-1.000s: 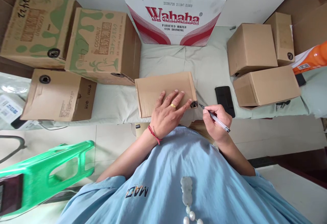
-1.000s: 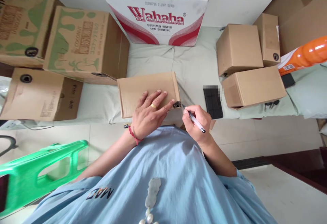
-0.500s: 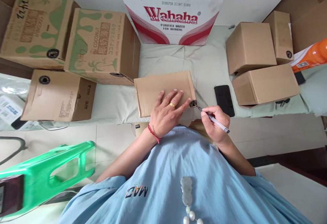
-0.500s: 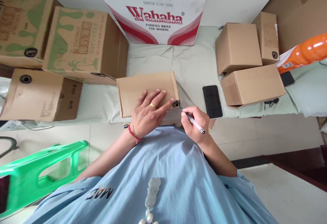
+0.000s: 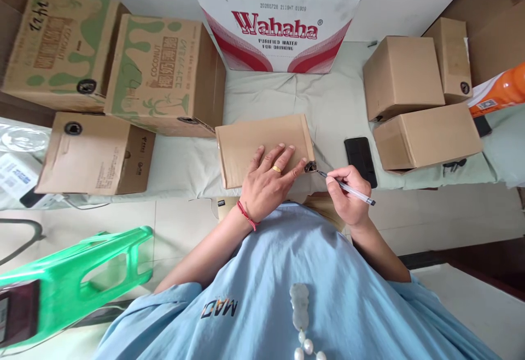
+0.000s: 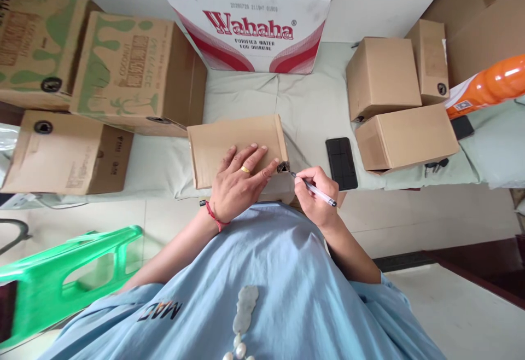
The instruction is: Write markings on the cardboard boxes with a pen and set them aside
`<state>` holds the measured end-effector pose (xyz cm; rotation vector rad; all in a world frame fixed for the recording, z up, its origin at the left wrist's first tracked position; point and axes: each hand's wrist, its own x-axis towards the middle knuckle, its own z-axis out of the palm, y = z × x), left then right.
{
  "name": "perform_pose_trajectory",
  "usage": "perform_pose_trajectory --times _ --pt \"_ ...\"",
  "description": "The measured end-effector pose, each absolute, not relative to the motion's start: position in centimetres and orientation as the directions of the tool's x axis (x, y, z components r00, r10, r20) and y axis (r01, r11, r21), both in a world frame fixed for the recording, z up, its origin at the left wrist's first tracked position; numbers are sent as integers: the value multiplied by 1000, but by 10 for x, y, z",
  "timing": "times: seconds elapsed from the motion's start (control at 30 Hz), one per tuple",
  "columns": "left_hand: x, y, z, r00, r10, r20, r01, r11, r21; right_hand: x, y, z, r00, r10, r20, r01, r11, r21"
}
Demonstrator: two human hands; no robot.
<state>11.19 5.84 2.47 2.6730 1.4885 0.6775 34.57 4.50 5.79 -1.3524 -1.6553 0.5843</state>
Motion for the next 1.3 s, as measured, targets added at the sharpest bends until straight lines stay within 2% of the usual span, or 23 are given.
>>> perform_pose_trajectory --times 0.2,0.4,0.47,0.57,0.63,0.7,0.77,0.87,0.97,1.07,1.17,1.3 --pt "112 58 26 458 811 364 815 -547 194 343 44 56 -61 953 295 512 284 -811" --pt "111 57 25 450 831 326 803 -537 260 366 44 40 180 940 291 568 142 -810" --pt "111 58 25 449 834 320 801 -535 270 374 48 30 192 928 319 602 145 -786" --pt "111 58 26 449 834 321 800 -536 271 377 57 10 9 940 341 721 230 -653" --pt "111 58 26 452 828 331 803 -540 254 374 63 -6 -153 951 268 811 276 -517" --pt "112 58 26 456 820 346 808 -544 227 369 68 -20 -238 958 162 865 285 -413" --pt "112 58 26 458 811 365 809 -550 206 365 72 -29 -255 961 105 886 276 -373" --pt "112 58 26 456 811 366 808 -550 212 367 76 -31 -251 963 101 885 271 -379" --pt "111 57 25 458 815 355 801 -551 232 386 73 -25 -164 975 153 903 210 -375" --pt "111 57 23 458 808 371 797 -558 231 413 61 -21 48 980 192 945 18 -326" --pt "110 57 21 448 817 362 789 -552 270 433 44 -24 196 975 100 955 -167 -245" --pt "111 58 20 450 820 355 780 -554 292 438 36 -31 277 961 -4 943 -272 -193"
